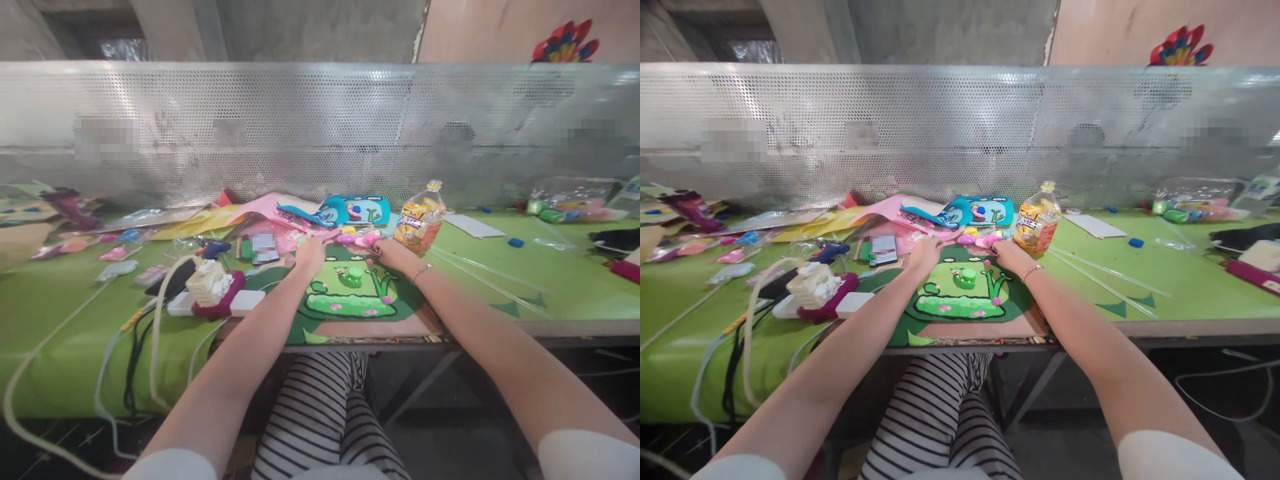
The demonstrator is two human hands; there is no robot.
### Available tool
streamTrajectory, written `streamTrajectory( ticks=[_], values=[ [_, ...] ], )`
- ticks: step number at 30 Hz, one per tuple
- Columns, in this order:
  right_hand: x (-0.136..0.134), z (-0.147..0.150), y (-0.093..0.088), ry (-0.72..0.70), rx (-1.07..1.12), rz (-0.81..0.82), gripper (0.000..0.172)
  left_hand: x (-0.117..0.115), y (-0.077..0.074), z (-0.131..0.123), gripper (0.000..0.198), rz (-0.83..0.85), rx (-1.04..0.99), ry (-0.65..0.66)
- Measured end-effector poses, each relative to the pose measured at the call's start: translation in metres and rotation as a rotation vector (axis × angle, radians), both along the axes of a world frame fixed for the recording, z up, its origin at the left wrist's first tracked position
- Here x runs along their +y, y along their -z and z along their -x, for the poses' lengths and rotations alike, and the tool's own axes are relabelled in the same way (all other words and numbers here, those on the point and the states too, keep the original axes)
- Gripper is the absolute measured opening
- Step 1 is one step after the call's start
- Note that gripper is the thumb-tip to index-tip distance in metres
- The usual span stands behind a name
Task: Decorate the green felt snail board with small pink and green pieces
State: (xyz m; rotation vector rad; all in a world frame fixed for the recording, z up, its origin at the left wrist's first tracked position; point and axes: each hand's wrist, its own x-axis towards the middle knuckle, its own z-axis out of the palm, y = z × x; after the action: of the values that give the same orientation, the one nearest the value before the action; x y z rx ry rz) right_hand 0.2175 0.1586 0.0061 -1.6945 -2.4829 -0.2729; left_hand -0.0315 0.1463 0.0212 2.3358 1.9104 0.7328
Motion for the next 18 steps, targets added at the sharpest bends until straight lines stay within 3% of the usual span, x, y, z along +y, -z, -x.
streamTrajectory(
  ticks=[9,18],
  values=[
    [-0.0005,0.0052,-0.0023,-0.02,0.041,-0.033,0.011,-0.0022,-0.0021,0.0011,0.023,0.015,-0.005,0.001],
    [-0.0006,0.0054,-0.0015,-0.06,0.17,-0.128,0.02,-0.0023,-0.0018,-0.0008,0.031,0.045,0.037,0.019]
  ],
)
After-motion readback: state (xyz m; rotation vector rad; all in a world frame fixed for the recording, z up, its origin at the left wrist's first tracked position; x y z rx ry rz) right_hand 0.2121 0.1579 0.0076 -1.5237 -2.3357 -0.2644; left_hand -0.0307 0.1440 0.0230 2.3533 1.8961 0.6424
